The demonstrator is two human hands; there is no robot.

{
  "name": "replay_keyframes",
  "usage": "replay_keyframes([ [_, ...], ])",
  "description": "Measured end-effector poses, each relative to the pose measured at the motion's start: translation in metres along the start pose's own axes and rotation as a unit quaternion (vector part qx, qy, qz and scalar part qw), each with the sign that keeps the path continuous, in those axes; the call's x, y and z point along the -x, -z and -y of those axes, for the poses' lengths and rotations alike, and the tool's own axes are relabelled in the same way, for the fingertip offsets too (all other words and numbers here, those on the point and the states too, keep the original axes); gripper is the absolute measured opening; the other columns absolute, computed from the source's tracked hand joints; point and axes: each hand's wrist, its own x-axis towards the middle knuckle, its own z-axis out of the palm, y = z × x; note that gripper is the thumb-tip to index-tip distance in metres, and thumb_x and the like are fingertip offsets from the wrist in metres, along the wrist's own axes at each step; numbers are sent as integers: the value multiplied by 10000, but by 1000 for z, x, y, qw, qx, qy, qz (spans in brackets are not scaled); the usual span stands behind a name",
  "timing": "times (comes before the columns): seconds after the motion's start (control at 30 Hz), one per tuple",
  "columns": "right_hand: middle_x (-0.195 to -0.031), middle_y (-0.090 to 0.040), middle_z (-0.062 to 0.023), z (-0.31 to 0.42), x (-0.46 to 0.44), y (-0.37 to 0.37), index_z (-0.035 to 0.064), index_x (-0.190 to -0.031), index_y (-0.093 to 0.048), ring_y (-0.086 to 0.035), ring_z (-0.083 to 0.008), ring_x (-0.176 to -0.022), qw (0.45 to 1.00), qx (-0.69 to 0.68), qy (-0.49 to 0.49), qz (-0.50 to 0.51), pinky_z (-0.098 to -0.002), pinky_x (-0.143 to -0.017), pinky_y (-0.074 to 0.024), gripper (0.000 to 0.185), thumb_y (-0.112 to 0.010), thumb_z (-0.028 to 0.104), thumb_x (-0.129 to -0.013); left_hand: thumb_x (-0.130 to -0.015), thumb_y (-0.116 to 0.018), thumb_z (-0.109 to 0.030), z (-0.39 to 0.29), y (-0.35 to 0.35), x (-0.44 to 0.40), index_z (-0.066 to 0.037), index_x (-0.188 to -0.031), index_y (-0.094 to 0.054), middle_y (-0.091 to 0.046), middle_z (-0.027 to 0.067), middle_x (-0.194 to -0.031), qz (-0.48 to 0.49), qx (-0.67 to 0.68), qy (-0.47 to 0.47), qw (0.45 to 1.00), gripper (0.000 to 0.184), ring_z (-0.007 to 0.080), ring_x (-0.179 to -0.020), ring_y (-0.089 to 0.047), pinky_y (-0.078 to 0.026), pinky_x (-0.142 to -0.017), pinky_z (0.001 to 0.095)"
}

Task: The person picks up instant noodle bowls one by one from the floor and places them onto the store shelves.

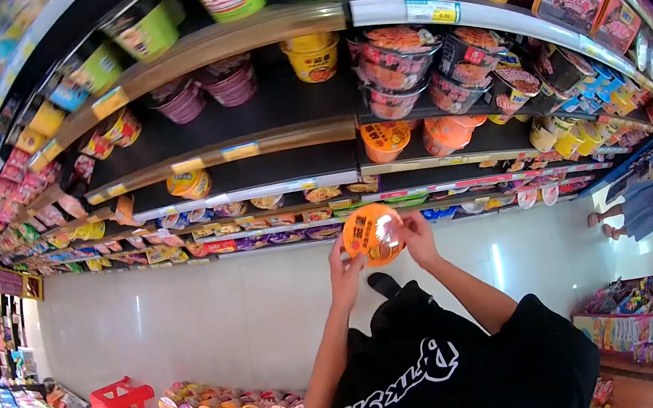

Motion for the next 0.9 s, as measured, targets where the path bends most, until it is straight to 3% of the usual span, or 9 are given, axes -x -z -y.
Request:
replay_keyframes([
  [0.23,-799,-550,-2,45,-104,44,35,-987,-510,-481,-53,-664,992,-114,34,-51,-194,-591,-395,147,-573,79,-861,-829,-599,-49,-58,-92,-115,-76,-1365,-275,-436,97,-1207,36,-66,-95,993,627,199,-1061,-483,-449,-862,293],
  [0.33,-804,-547,-5,41,-134,51,46,-993,-506,-500,-60,-659,984,-154,-72,-56,-194,-538,-398,145,-566,104,-874,-812,-631,-54,-65,-112,-140,-42,-1354,-253,-432,114,-1200,19,-6,-97,995,661,188,-1068,-483,-432,-890,306],
  [0.47,-876,-560,-43,45,-162,56,49,-1015,-474,-574,-116,-733,973,-206,-80,-72,-276,-574,-526,161,-536,130,-890,-812,-643,-84,-63,-122,-168,-41,-1356,-240,-427,112,-1234,55,-56,-168,983,678,194,-1133,-444,-378,-954,318],
  [0.6,-873,-524,-58,54,-179,53,28,-1068,-449,-575,-128,-780,955,-261,-109,-85,-298,-657,-539,230,-539,58,-858,-863,-592,-131,-53,-129,-196,-33,-1360,-247,-402,102,-1298,63,48,-99,992,612,183,-1198,-391,-323,-1000,321],
  [0.63,-888,-524,-61,53,-183,54,26,-1078,-445,-574,-136,-798,953,-275,-103,-75,-305,-683,-536,247,-540,49,-852,-917,-519,-245,-47,-128,-206,-28,-1364,-250,-393,101,-1318,54,20,-101,993,565,167,-1208,-375,-319,-993,297],
  [0.73,-951,-531,-72,45,-187,54,24,-1098,-443,-568,-165,-877,947,-304,-86,-50,-339,-771,-519,282,-541,24,-834,-936,-441,-378,-41,-131,-217,-17,-1361,-256,-389,96,-1329,15,-63,-57,996,587,162,-1234,-346,-292,-1006,288],
  [0.77,-981,-537,-76,43,-188,54,28,-1097,-450,-565,-177,-919,948,-305,-81,-45,-358,-808,-510,284,-542,17,-829,-930,-393,-465,-24,-133,-228,-56,-1380,-247,-426,54,-1272,21,-85,-82,993,625,121,-1086,-433,-356,-912,245],
  [0.87,-1079,-522,-82,39,-186,58,35,-1122,-456,-535,-195,-1024,952,-298,-65,-8,-385,-866,-487,309,-546,22,-827,-917,-422,-479,-36,-147,-228,-124,-1401,-235,-459,-3,-1156,2,14,84,996,628,64,-845,-434,-386,-743,208],
  [0.9,-1113,-511,-83,41,-185,59,36,-1135,-456,-522,-198,-1057,954,-294,-60,7,-389,-877,-480,320,-547,28,-828,-914,-422,-488,-36,-151,-229,-143,-1405,-226,-457,-16,-1113,6,34,78,996,631,56,-800,-403,-373,-702,204],
])
